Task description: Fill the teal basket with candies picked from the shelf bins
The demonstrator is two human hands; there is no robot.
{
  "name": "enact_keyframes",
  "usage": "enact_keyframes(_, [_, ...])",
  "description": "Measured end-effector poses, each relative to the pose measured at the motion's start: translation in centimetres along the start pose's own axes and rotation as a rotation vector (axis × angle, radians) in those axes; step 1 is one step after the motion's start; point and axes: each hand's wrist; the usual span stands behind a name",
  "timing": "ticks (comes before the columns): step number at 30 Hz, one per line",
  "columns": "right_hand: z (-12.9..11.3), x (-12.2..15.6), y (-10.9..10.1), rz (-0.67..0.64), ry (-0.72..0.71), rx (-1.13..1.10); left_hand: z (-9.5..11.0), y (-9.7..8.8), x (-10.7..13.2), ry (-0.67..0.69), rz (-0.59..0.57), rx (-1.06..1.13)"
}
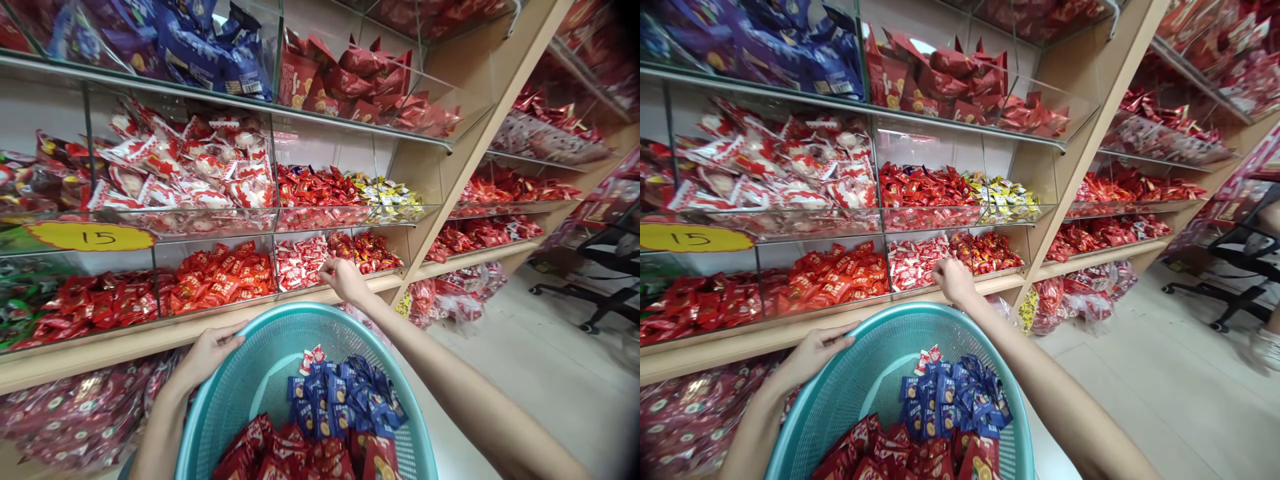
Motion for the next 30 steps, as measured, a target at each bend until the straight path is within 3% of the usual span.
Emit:
enact_keyframes(5, [0.9,-2.3,0.1,-0.070,0.274,-0.080,0.8,0.0,0.2,-0.019,0.055,-0.031])
enact_keyframes(10, [-0.5,-2.5,0.5,-0.119,0.401,0.045,1.2,-0.1,0.3,-0.001,0.093,-0.043])
enact_keyframes(16, [-1.7,-2.7,1.1,-0.135,0.423,0.136,1.4,0.0,0.4,-0.025,0.066,-0.022])
enact_keyframes(23, [-0.2,-2.7,1.7,-0.043,0.440,-0.032,1.2,0.1,0.2,-0.049,0.037,-0.003])
enact_keyframes(30, [0.9,-0.5,-2.9,0.007,0.315,-0.395,0.1,0.2,-0.1,-0.048,0.025,0.045])
Point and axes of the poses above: each hand's wrist, its own x-axis away from the middle knuckle, its own y-axis out of the palm, z = x × y, and after that the axes turned 12 degrees about -x, right-handed
